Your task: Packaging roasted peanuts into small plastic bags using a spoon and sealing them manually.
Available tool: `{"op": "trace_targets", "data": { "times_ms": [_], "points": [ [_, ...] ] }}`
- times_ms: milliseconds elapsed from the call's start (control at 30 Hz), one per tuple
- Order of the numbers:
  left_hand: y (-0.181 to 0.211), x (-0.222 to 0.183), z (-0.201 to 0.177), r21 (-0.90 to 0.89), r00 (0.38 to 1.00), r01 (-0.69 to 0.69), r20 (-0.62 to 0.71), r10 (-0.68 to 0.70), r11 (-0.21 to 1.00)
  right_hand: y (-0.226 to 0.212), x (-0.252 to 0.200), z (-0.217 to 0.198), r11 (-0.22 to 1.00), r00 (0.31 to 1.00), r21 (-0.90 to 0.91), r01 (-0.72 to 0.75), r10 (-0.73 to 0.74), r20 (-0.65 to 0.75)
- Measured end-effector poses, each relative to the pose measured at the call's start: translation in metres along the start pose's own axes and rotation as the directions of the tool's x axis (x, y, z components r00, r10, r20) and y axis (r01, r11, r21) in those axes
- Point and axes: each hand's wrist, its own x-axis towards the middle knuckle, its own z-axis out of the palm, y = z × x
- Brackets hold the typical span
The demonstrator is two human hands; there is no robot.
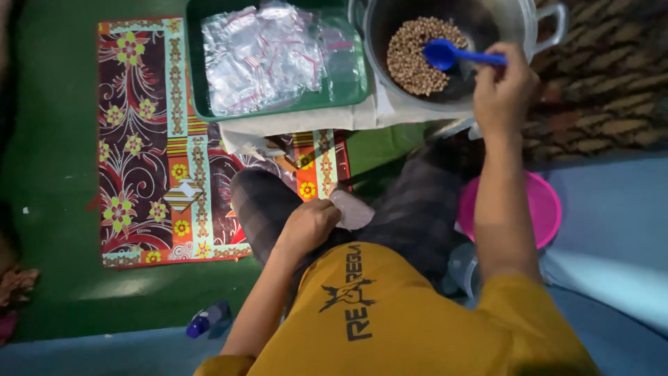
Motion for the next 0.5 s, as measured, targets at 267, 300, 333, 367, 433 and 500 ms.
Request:
{"op": "trace_targets", "data": {
  "times_ms": [267,300,333,367,433,500],
  "points": [
    [0.004,-0.002,-0.007,0.022,1.000,0.007,0.011,-0.007,1.000,0.008,0.004,0.019,0.978,0.971,0.073,-0.195,0.182,0.156],
    [0.004,-0.002,-0.009,-0.001,1.000,0.002,0.000,-0.002,1.000,0.002,0.007,0.020,0.988,0.967,0.086,-0.129,0.106,0.232],
    [0.004,-0.001,-0.010,-0.024,1.000,-0.003,-0.014,0.003,1.000,-0.003,0.010,0.020,0.993,0.952,0.104,-0.061,0.027,0.306],
    [0.002,0.000,-0.011,-0.023,1.000,-0.008,-0.011,0.008,1.000,-0.006,0.011,0.021,0.993,0.953,0.102,-0.063,0.029,0.302],
    [0.001,-0.001,-0.009,-0.002,1.000,0.026,-0.009,-0.026,1.000,-0.014,0.009,0.022,0.999,0.892,0.040,0.000,-0.019,0.452],
    [0.000,-0.001,-0.007,-0.016,1.000,0.022,0.003,-0.022,1.000,-0.018,0.016,0.029,0.999,0.872,-0.037,0.036,-0.014,0.490]
  ]
}}
